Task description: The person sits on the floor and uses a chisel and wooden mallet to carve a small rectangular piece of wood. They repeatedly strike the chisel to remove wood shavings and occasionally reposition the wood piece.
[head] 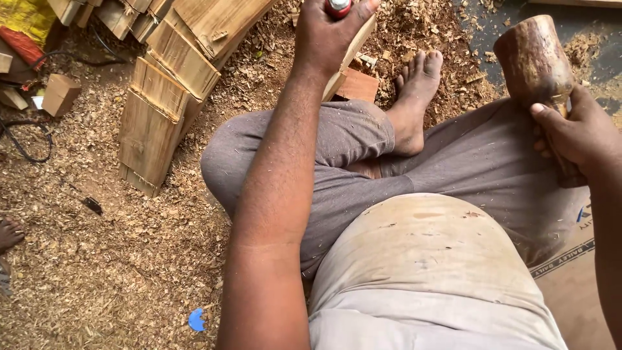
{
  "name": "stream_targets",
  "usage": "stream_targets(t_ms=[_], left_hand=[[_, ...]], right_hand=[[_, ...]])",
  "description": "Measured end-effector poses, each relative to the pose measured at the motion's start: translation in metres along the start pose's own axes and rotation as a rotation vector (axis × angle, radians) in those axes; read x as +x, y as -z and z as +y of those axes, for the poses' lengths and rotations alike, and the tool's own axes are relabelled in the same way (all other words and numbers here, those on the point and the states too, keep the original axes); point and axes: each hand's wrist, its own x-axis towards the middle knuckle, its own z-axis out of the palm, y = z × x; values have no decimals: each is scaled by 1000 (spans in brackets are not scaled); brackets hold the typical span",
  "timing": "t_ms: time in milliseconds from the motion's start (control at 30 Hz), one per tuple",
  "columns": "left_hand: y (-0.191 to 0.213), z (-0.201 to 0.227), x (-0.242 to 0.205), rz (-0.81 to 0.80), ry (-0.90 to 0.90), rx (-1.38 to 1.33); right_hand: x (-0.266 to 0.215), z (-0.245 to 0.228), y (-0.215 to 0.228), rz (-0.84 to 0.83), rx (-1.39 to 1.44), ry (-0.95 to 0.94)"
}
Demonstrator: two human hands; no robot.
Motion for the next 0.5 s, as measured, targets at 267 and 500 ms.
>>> stream_targets(t_ms=[267,500], left_hand=[[10,-26,5,98,131,-30],[3,-5,-8,61,33,-190]], right_hand=[[3,4,-1,-10,7,13],[-32,-28,-5,126,-220,139]])
